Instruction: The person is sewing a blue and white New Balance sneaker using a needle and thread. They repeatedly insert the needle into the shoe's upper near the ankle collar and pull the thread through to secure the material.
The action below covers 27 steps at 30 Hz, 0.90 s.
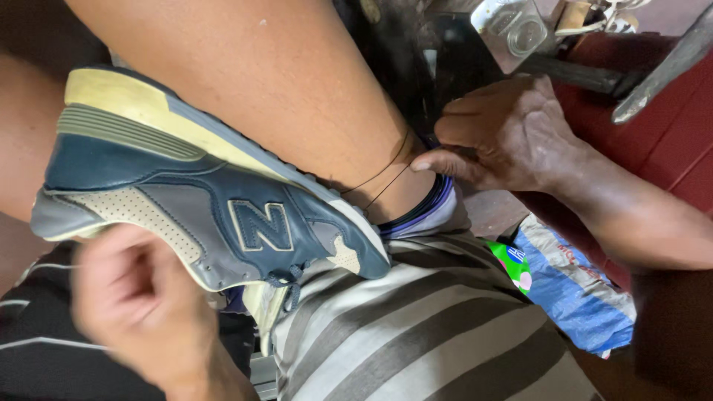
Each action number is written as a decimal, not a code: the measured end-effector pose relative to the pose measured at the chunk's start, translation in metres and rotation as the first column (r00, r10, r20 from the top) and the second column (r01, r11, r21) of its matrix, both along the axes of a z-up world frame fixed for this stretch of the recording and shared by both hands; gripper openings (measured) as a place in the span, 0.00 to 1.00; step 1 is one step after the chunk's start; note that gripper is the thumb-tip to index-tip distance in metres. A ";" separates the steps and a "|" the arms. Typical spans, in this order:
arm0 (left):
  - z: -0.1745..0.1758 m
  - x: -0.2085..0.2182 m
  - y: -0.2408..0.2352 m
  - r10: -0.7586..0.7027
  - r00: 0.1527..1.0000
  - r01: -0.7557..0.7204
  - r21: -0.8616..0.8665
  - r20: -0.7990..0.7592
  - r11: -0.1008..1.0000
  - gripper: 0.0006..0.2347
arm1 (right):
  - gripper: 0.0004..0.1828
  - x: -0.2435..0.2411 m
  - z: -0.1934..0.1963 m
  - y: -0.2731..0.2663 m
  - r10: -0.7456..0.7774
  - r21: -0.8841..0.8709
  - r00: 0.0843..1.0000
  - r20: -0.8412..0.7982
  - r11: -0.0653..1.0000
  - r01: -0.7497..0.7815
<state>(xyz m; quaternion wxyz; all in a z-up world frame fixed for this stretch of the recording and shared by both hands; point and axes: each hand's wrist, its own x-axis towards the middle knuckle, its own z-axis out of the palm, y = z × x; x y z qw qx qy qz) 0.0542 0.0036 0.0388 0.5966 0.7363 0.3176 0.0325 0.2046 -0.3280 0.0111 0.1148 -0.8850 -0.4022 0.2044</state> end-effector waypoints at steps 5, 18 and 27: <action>0.067 0.021 -0.025 -0.316 0.948 0.313 0.340 -0.049 0.887 0.05 | 0.31 -0.007 0.008 0.009 0.043 0.255 0.997 -0.068 0.967 -0.025; 0.041 0.066 -0.084 -0.795 0.604 0.712 0.484 -0.051 0.509 0.06 | 0.26 -0.018 0.014 0.013 -0.003 0.326 0.983 -0.186 0.943 0.065; 0.036 0.060 -0.071 -0.730 0.680 0.730 0.140 -0.063 0.669 0.06 | 0.24 -0.020 0.006 0.020 0.108 0.337 0.930 -0.351 0.941 0.018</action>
